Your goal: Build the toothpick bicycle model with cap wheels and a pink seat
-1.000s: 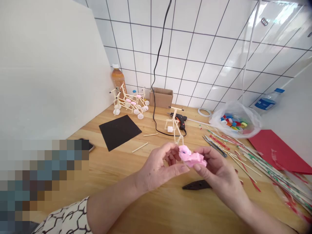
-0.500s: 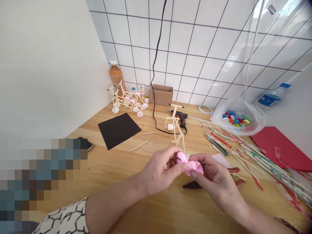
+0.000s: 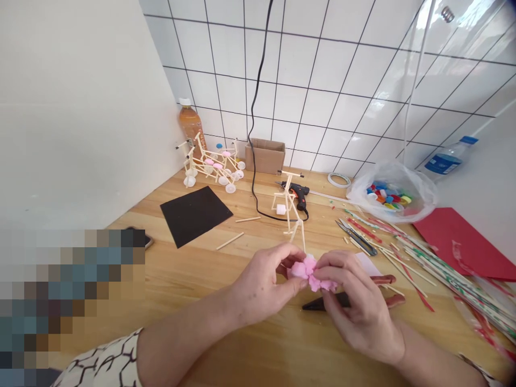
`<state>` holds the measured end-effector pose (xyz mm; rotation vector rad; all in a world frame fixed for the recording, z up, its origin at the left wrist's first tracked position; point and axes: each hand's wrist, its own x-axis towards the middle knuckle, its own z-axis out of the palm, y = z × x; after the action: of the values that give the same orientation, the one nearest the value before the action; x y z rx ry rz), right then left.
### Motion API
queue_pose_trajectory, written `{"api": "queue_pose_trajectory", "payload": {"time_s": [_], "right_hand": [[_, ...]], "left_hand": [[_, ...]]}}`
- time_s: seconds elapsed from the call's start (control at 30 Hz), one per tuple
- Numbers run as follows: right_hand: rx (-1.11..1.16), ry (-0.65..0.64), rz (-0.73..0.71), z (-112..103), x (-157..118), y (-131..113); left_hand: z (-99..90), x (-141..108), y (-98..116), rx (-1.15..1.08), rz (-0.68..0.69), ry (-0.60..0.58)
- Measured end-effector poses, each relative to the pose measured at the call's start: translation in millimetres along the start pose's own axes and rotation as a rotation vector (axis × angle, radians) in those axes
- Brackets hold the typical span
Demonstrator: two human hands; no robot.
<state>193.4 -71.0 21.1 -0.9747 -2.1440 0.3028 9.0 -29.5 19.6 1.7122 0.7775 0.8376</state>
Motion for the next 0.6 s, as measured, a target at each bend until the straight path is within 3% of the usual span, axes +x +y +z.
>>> {"api": "queue_pose_trajectory", "payload": {"time_s": [0.17, 0.27, 0.4, 0.6], "right_hand": [[0.357, -0.010, 0.428, -4.2, 4.0, -5.0], [0.439, -0.098, 0.630, -3.0, 8.1, -5.1], [0.487, -0.090, 0.656, 1.4, 6.0, -4.0], [0.453, -0.022, 0.559, 2.7, 0.5, -0.5]], "left_hand": [[-0.4, -2.6, -3.6, 0.200, 0.193, 0.222], [-0.9, -4.0, -5.8, 0.271, 0.275, 0.256], [-2.0, -4.6, -4.7, 0.202, 0.232, 0.214], [-4.4, -1.0, 2.3, -0.135, -0.028, 0.071]]}}
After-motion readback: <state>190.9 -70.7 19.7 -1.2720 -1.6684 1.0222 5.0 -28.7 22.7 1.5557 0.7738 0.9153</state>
